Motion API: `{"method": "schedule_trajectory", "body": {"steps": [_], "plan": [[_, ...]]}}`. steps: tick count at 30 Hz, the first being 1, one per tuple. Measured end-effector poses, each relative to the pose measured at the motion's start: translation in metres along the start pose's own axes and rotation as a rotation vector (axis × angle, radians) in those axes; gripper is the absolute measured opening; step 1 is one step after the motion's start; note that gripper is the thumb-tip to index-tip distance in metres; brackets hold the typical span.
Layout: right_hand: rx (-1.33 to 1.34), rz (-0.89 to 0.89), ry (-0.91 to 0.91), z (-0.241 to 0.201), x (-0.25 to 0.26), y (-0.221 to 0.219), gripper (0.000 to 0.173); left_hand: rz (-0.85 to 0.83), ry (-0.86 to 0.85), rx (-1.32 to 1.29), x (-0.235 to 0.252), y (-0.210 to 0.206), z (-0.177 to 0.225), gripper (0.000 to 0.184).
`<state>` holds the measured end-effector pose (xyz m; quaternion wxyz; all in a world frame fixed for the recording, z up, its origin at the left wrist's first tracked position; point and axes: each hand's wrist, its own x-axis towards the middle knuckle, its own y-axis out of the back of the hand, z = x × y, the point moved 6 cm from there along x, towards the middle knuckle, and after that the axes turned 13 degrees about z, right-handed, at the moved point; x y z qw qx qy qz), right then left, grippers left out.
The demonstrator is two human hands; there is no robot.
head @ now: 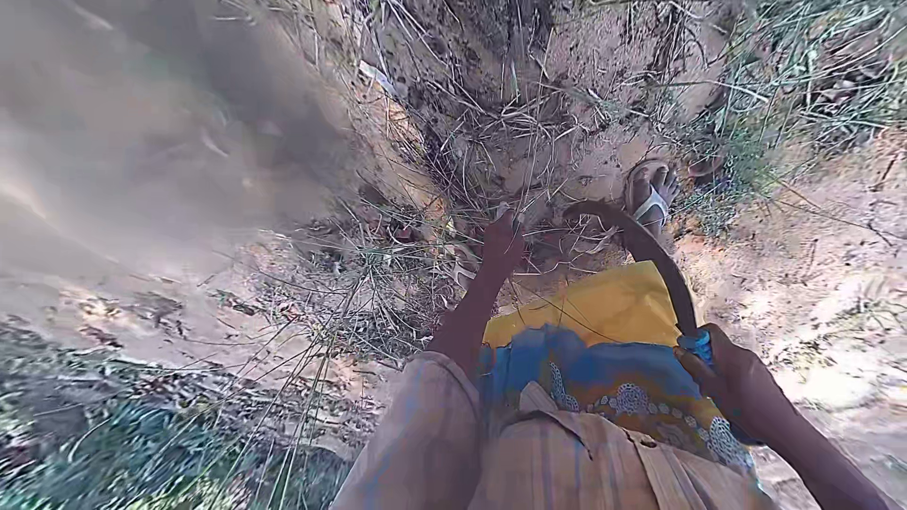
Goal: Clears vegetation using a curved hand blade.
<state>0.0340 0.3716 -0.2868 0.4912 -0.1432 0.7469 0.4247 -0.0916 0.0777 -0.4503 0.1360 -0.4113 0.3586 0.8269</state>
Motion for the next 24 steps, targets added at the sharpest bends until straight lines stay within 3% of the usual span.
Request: {"method": "schedule_trajectory", "body": {"steps": [2, 4, 7, 9, 11, 13, 14, 16, 18, 22, 24], "plan": [[-0.014, 0.027, 0.012, 0.022, -0.036, -0.006, 0.045, -0.199, 0.039, 0.272, -0.031, -0.015, -0.036, 0.040], [0.011, 0.081, 0.028, 0.019, -0.036, -0.008, 0.046, -0.399, 0.060, 0.530, -0.051, -0.034, -0.054, 0.043], [0.073, 0.209, 0.197, -0.017, 0.007, -0.005, 0.046, -0.456, 0.058, 0.503, -0.045, -0.021, -0.026, 0.058], [0.087, 0.252, 0.358, -0.058, 0.047, -0.004, 0.044, -0.273, 0.013, 0.413, -0.015, 0.023, 0.016, 0.053], [0.057, 0.247, 0.462, -0.103, 0.090, -0.009, 0.041, 0.158, -0.047, 0.313, 0.025, 0.073, 0.039, 0.043], [-0.002, 0.246, 0.520, -0.146, 0.128, -0.022, 0.043, 0.476, -0.016, 0.240, 0.067, 0.105, 0.026, 0.052], [-0.038, 0.227, 0.517, -0.159, 0.140, -0.033, 0.044, 0.517, 0.033, 0.236, 0.086, 0.108, 0.007, 0.066], [-0.129, 0.149, 0.448, -0.163, 0.153, -0.056, 0.046, 0.391, 0.158, 0.230, 0.103, 0.088, -0.036, 0.086], [-0.217, 0.128, 0.411, -0.133, 0.152, -0.072, 0.048, 0.125, 0.242, 0.277, 0.094, 0.041, -0.075, 0.080], [-0.461, -0.087, 0.179, -0.031, 0.120, -0.084, 0.047, -0.273, 0.309, 0.325, 0.009, -0.063, -0.145, 0.058], [-0.594, -0.188, 0.054, 0.009, 0.097, -0.071, 0.047, -0.449, 0.311, 0.379, -0.040, -0.102, -0.174, 0.061]]}}
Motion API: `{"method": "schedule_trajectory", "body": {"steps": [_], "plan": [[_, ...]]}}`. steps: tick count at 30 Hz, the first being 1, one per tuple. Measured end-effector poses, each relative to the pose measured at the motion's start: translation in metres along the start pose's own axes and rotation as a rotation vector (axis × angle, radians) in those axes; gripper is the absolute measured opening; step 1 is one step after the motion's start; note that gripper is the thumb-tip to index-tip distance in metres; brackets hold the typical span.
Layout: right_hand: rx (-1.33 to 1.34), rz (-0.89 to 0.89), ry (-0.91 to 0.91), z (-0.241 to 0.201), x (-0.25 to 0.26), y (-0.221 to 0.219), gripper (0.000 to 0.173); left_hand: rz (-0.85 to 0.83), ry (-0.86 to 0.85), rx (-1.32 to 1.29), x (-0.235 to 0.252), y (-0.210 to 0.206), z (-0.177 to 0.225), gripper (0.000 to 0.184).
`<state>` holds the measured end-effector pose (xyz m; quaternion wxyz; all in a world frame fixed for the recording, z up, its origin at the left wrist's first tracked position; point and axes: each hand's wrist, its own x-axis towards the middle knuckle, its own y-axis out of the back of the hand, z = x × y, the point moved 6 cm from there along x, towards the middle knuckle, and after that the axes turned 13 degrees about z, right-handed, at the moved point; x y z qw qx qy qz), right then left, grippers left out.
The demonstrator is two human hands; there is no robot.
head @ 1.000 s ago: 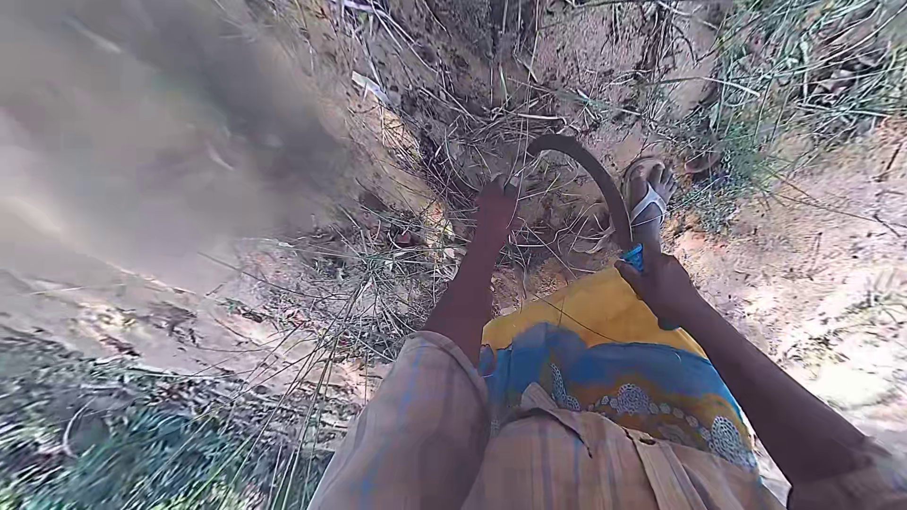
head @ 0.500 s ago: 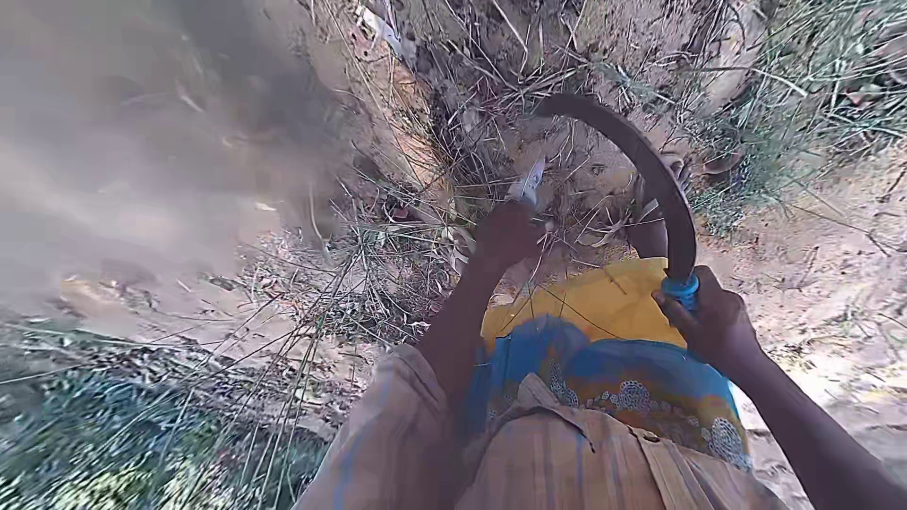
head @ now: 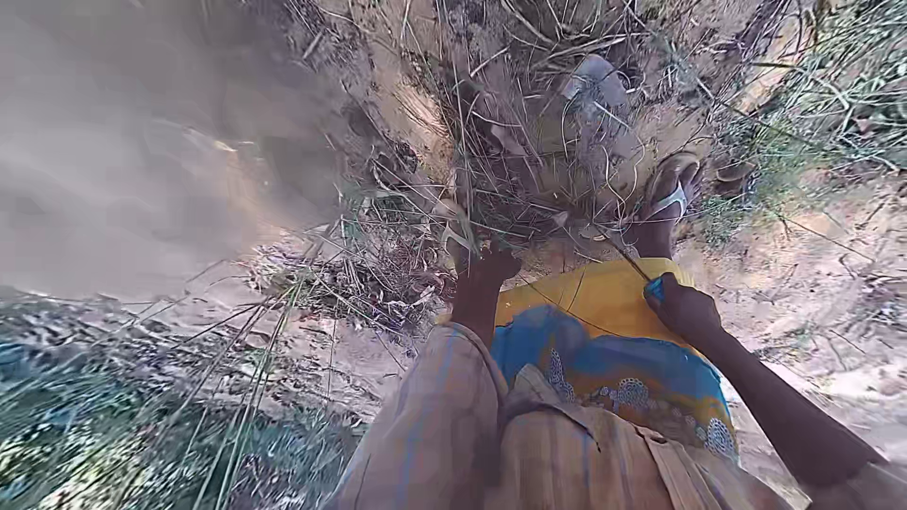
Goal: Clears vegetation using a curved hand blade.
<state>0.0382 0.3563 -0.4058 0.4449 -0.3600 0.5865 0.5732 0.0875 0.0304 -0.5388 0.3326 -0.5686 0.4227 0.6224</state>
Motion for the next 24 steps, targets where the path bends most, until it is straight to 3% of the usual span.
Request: {"method": "schedule_trajectory", "body": {"steps": [2, 4, 8, 11, 13, 16, 20, 24], "plan": [[-0.032, -0.028, -0.021, 0.022, -0.020, 0.001, 0.045, -0.103, 0.039, -0.001, -0.020, -0.017, -0.009, 0.067], [0.033, 0.082, 0.078, 0.022, -0.029, 0.013, 0.043, -0.057, 0.005, -0.067, -0.032, 0.008, -0.008, 0.061], [0.185, 0.425, 0.371, -0.049, 0.016, 0.066, 0.041, 0.262, -0.119, -0.239, -0.016, 0.135, 0.011, 0.049], [0.249, 0.421, 0.412, -0.119, 0.059, 0.098, 0.043, 0.626, -0.194, -0.553, 0.017, 0.222, 0.014, 0.043], [0.310, 0.427, 0.469, -0.145, 0.070, 0.106, 0.046, 0.777, -0.162, -0.799, 0.041, 0.254, 0.010, 0.045], [0.372, 0.477, 0.518, -0.148, 0.064, 0.096, 0.044, 0.854, -0.022, -0.942, 0.080, 0.252, 0.000, 0.056], [0.374, 0.489, 0.523, -0.129, 0.058, 0.081, 0.043, 0.716, 0.196, -0.827, 0.102, 0.200, -0.008, 0.088], [0.335, 0.489, 0.540, -0.119, 0.064, 0.069, 0.043, 0.517, 0.309, -0.705, 0.090, 0.148, 0.001, 0.075]]}}
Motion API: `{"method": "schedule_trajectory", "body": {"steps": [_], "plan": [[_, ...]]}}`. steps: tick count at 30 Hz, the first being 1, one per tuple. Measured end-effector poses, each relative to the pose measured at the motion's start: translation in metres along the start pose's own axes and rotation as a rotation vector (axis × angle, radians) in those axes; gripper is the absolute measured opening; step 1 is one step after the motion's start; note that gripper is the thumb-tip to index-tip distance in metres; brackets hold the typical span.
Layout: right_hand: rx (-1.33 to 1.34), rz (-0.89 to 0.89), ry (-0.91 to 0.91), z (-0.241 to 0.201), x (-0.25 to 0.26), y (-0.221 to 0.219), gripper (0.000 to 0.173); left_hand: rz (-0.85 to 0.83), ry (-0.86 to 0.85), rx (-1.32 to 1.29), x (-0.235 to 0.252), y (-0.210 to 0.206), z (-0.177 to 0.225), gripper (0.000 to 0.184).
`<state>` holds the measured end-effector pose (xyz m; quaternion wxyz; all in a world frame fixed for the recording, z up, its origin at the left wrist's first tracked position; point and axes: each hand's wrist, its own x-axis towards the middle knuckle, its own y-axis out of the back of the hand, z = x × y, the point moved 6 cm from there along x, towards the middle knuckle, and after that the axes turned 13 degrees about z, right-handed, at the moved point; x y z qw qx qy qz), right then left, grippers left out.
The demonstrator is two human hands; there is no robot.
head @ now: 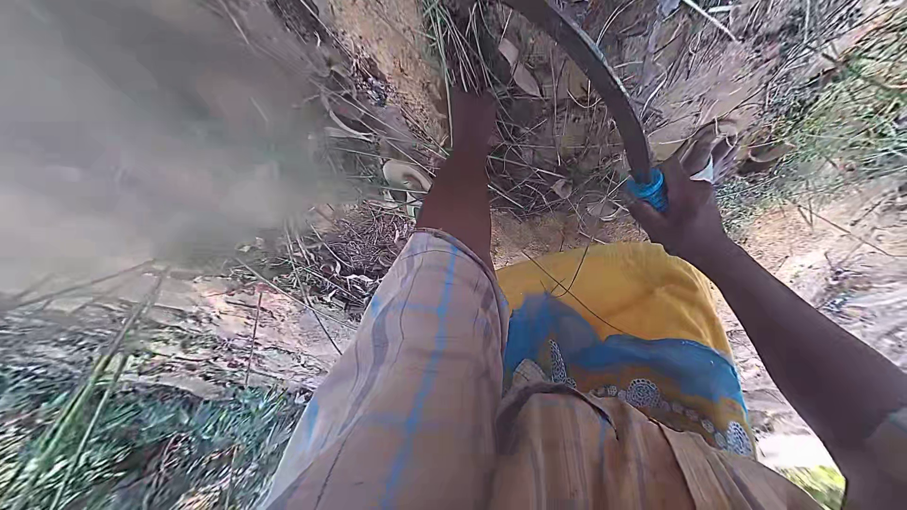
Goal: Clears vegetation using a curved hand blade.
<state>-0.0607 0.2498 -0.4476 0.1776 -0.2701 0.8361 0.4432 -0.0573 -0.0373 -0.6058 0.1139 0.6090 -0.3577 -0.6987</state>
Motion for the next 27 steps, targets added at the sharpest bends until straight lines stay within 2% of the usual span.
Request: {"method": "schedule_trajectory", "body": {"steps": [3, 6, 8, 11, 13, 15, 19, 21, 23, 25, 27], "plan": [[-0.035, -0.042, -0.003, 0.000, 0.007, -0.004, 0.044, -0.057, 0.006, -0.018, 0.002, -0.009, -0.015, 0.059], [-0.044, -0.140, -0.011, -0.004, 0.021, -0.013, 0.043, -0.126, -0.043, -0.008, 0.007, 0.000, -0.034, 0.043], [-0.028, -0.221, -0.023, -0.011, 0.032, -0.023, 0.042, -0.166, -0.106, 0.031, 0.009, 0.013, -0.048, 0.041], [-0.046, -0.355, -0.054, -0.024, 0.049, -0.048, 0.043, -0.137, -0.163, 0.033, 0.008, 0.028, -0.060, 0.038], [-0.105, -0.464, -0.143, -0.027, 0.057, -0.069, 0.046, -0.134, -0.169, 0.066, 0.011, 0.032, -0.059, 0.040], [-0.114, -0.490, -0.232, -0.027, 0.054, -0.081, 0.047, -0.137, -0.154, 0.057, 0.010, 0.030, -0.059, 0.038], [-0.180, -0.500, -0.347, -0.023, 0.009, -0.059, 0.053, -0.168, -0.196, -0.014, -0.007, 0.025, -0.056, 0.038], [-0.218, -0.528, -0.373, -0.002, -0.045, -0.036, 0.046, -0.210, -0.243, 0.068, -0.030, 0.031, -0.084, 0.039], [-0.232, -0.581, -0.440, 0.023, -0.099, -0.009, 0.046, -0.309, -0.249, 0.312, -0.047, 0.028, -0.125, 0.041], [-0.162, -0.473, -0.443, 0.035, -0.139, 0.017, 0.044, -0.413, -0.197, 0.484, -0.066, 0.017, -0.149, 0.048], [-0.102, -0.344, -0.418, 0.029, -0.142, 0.027, 0.045, -0.369, -0.234, 0.486, -0.068, 0.021, -0.129, 0.069]]}}
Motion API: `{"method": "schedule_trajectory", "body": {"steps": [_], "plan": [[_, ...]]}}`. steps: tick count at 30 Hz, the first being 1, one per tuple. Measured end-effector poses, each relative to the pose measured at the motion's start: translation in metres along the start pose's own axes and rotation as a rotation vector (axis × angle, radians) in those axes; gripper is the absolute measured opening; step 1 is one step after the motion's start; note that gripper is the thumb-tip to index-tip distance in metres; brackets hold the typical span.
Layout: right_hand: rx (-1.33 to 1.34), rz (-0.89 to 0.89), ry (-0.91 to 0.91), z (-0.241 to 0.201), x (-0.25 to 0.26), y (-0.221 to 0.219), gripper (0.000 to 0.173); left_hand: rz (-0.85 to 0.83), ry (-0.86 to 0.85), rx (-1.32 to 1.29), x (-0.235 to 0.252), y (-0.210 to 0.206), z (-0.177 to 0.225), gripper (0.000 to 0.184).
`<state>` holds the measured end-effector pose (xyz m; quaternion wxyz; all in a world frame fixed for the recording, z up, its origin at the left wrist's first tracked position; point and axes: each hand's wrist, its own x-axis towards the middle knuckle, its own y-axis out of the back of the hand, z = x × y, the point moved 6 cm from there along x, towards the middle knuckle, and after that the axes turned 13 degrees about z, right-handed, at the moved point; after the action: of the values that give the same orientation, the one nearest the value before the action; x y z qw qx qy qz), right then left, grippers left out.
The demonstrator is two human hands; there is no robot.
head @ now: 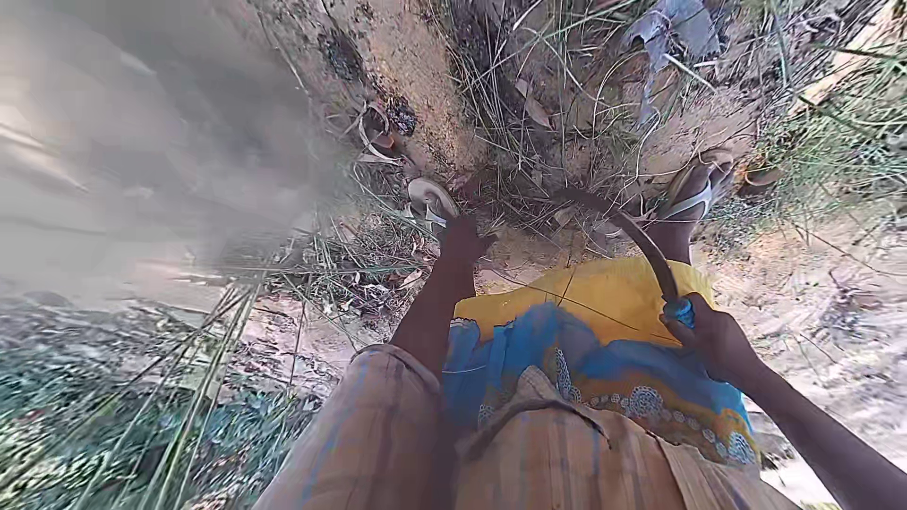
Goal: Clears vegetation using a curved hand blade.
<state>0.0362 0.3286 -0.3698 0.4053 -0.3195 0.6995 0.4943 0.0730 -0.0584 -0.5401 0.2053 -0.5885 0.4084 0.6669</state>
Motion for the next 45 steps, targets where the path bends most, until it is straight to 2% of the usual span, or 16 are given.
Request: {"method": "schedule_trajectory", "body": {"steps": [2, 4, 5, 7, 10, 16, 22, 24, 28, 31, 34, 36, 39, 41, 43, 45], "plan": [[0.059, 0.107, 0.017, -0.012, 0.011, 0.010, 0.047, 0.239, -0.189, 0.012, 0.010, 0.031, 0.046, 0.068], [0.125, 0.223, 0.058, -0.026, 0.029, 0.016, 0.048, 0.490, -0.486, 0.019, 0.023, 0.055, 0.103, 0.050], [0.163, 0.265, 0.077, -0.032, 0.038, 0.016, 0.048, 0.515, -0.585, 0.040, 0.030, 0.063, 0.125, 0.046], [0.232, 0.296, 0.079, -0.041, 0.050, 0.011, 0.048, 0.527, -0.585, 0.110, 0.053, 0.074, 0.144, 0.046], [0.283, 0.307, 0.080, -0.051, 0.056, 0.004, 0.045, 0.497, -0.292, 0.197, 0.087, 0.094, 0.132, 0.067], [0.259, 0.261, 0.190, -0.068, 0.064, -0.012, 0.042, 0.341, -0.035, 0.285, 0.093, 0.099, 0.081, 0.068], [0.129, 0.235, 0.263, -0.095, 0.104, -0.009, 0.036, 0.175, -0.041, 0.148, 0.091, 0.088, 0.063, 0.042], [0.113, 0.166, 0.248, -0.107, 0.122, -0.007, 0.036, 0.126, -0.082, 0.204, 0.086, 0.081, 0.065, 0.039], [0.067, -0.026, 0.213, -0.130, 0.161, -0.021, 0.043, 0.169, -0.094, 0.100, 0.081, 0.079, 0.047, 0.042], [-0.047, -0.111, 0.134, -0.141, 0.177, -0.032, 0.050, 0.168, -0.128, 0.095, 0.079, 0.084, 0.049, 0.038], [-0.083, -0.135, 0.047, -0.117, 0.161, -0.036, 0.054, 0.148, -0.152, 0.101, 0.073, 0.077, 0.046, 0.039], [-0.103, -0.135, 0.028, -0.089, 0.133, -0.031, 0.046, 0.113, -0.179, 0.159, 0.065, 0.064, 0.034, 0.037], [-0.156, -0.272, -0.041, -0.027, 0.065, -0.029, 0.043, -0.114, -0.243, 0.452, 0.030, 0.013, 0.002, 0.032], [-0.124, -0.269, -0.050, -0.005, 0.035, -0.018, 0.043, -0.241, -0.274, 0.506, 0.017, -0.014, -0.007, 0.034], [-0.038, -0.128, 0.057, -0.002, 0.024, -0.007, 0.043, -0.271, -0.248, 0.245, 0.017, -0.011, 0.001, 0.044], [0.035, 0.027, 0.157, -0.008, 0.032, 0.003, 0.046, -0.175, -0.138, -0.237, 0.025, 0.018, 0.021, 0.049]]}}
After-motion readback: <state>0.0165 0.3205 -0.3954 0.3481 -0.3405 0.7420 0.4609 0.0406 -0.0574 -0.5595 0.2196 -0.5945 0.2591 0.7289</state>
